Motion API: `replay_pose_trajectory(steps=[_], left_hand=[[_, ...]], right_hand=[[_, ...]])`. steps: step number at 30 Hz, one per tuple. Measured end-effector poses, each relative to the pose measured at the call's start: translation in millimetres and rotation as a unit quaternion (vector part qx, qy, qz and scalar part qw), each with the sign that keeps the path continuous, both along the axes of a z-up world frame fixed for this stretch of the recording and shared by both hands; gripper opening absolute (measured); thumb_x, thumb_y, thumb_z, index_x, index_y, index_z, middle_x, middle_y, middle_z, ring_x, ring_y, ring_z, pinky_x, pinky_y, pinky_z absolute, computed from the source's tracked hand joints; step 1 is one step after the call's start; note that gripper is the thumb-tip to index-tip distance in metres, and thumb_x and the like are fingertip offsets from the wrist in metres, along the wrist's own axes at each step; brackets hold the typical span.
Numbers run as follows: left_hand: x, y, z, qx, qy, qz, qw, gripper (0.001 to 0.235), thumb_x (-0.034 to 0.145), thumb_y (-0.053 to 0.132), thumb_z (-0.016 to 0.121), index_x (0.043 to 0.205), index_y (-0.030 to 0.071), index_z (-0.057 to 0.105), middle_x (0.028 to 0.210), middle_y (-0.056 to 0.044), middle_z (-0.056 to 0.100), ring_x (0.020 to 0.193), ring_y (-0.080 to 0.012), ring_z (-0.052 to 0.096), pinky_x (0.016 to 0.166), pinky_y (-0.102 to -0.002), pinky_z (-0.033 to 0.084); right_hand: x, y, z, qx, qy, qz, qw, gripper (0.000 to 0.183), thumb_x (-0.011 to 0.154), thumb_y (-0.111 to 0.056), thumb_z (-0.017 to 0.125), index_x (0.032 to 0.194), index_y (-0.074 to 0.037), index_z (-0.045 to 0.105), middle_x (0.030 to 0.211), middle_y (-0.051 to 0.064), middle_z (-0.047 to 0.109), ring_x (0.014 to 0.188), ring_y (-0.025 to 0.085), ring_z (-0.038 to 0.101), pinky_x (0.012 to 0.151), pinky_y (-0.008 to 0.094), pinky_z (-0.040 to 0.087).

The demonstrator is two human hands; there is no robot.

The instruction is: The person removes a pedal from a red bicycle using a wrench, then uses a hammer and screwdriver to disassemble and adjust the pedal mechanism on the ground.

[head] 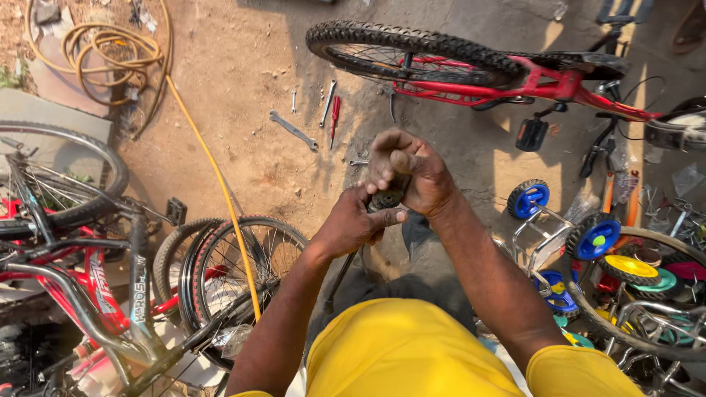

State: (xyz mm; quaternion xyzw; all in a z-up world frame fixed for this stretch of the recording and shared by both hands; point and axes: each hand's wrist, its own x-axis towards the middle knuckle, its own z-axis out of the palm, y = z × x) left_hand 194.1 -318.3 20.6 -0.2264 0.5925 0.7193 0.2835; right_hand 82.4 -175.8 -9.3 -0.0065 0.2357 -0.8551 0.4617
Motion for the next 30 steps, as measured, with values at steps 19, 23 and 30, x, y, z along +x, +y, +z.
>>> replay_pose_trajectory(steps=[19,23,30], left_hand=[[-38.0,71.8,79.3,-0.009,0.184,-0.246,0.952,0.047,0.092,0.025,0.071,0.133,0.009,0.053,0.077,-0.002,0.062,0.059,-0.0137,0.051,0.056,-0.032,0.046],[-41.9,98.9,74.0,0.000,0.311,-0.181,0.933,0.042,0.103,0.029,0.065,0.133,0.002,0.055,0.079,-0.002,0.063,0.071,-0.0106,0.062,0.067,-0.030,0.052],[-53.7,149.3,62.7,-0.047,0.311,-0.208,0.926,0.044,0.104,0.033,0.066,0.133,0.001,0.058,0.086,-0.012,0.063,0.077,-0.0158,0.055,0.072,-0.036,0.051]], right_hand=[[15.4,106.2,122.7,0.017,0.114,-0.372,0.921,0.025,0.106,-0.033,0.071,0.109,-0.010,0.063,0.077,-0.004,0.041,0.065,0.010,0.043,0.064,0.033,0.046],[15.4,123.3,118.1,0.110,0.109,-0.512,0.845,0.023,0.107,-0.032,0.069,0.108,-0.010,0.061,0.071,-0.004,0.036,0.062,0.011,0.041,0.061,0.034,0.045],[15.2,159.4,119.8,0.139,0.110,-0.637,0.750,0.030,0.106,-0.035,0.066,0.114,-0.006,0.062,0.069,-0.003,0.036,0.061,0.013,0.041,0.058,0.036,0.046]])
